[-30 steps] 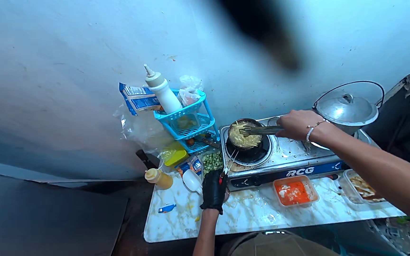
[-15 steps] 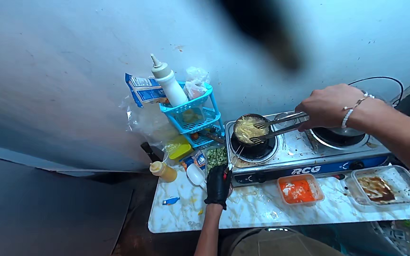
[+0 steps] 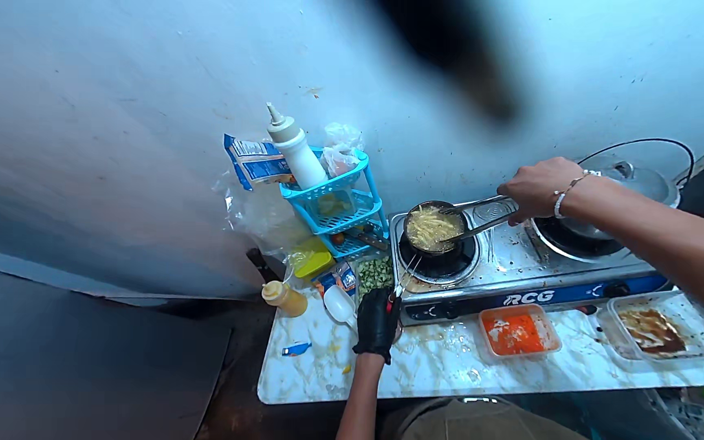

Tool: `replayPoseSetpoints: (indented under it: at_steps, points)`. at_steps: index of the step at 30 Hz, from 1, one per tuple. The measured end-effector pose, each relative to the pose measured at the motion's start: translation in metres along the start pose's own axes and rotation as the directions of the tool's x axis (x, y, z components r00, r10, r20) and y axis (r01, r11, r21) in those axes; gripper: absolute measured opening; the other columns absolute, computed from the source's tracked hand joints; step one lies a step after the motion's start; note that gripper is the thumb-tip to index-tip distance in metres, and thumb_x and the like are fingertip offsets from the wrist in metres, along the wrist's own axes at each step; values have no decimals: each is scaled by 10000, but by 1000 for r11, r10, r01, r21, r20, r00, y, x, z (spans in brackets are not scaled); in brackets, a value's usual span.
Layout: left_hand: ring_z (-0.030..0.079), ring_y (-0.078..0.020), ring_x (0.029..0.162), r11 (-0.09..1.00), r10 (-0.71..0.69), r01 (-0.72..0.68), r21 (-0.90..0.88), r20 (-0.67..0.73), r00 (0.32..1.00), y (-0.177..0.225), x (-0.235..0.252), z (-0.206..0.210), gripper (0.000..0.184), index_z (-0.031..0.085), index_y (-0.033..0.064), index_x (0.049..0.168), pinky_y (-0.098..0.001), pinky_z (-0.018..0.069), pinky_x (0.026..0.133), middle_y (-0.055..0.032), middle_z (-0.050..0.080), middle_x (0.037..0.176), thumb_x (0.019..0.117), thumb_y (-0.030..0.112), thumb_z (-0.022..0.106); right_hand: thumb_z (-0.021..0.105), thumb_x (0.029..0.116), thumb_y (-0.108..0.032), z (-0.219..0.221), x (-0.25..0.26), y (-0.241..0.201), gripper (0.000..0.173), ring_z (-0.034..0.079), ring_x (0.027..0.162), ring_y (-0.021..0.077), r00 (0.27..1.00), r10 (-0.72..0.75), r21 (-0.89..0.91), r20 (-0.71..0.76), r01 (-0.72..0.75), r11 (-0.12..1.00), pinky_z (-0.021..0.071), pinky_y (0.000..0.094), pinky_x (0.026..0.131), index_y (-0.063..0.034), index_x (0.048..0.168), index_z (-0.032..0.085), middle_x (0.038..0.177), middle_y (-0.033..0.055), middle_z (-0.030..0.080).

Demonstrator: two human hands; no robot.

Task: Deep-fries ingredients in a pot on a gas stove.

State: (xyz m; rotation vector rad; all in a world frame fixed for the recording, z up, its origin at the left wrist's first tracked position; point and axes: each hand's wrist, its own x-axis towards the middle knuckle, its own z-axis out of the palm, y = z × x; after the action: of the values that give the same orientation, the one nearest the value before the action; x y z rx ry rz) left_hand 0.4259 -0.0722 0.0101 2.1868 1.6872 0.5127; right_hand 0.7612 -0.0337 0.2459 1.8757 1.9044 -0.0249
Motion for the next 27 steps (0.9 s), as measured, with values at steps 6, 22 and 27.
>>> replayPoseSetpoints:
  at_steps: [6,22,27]
  points:
    - [608,-291,1216,1000,-7,6,22,14,1000,3,1,-2,417,677,117,1308,-453,461,1072,-130,667,1258,1006,377,555,859,817,-470,-24,-2,4,479,688,913,407,998,-44,-51,-37,42,998,522,626,709,-126,1122,720,938,174,702]
    - [595,-281,1251,999,4,-9,54,95,995,10,6,-6,393,661,145,1342,-466,444,1094,-108,666,1286,1020,340,547,756,925,-467,13,18,-12,420,690,952,417,997,-31,77,77,26,997,534,641,758,-50,956,718,944,192,700]
    - [590,-275,1258,998,-1,-4,60,96,995,9,5,-7,395,661,151,1344,-468,435,1104,-103,662,1292,1019,347,551,706,972,-446,40,36,13,386,693,952,395,990,-106,196,90,86,977,541,633,797,-63,1013,737,943,177,708]
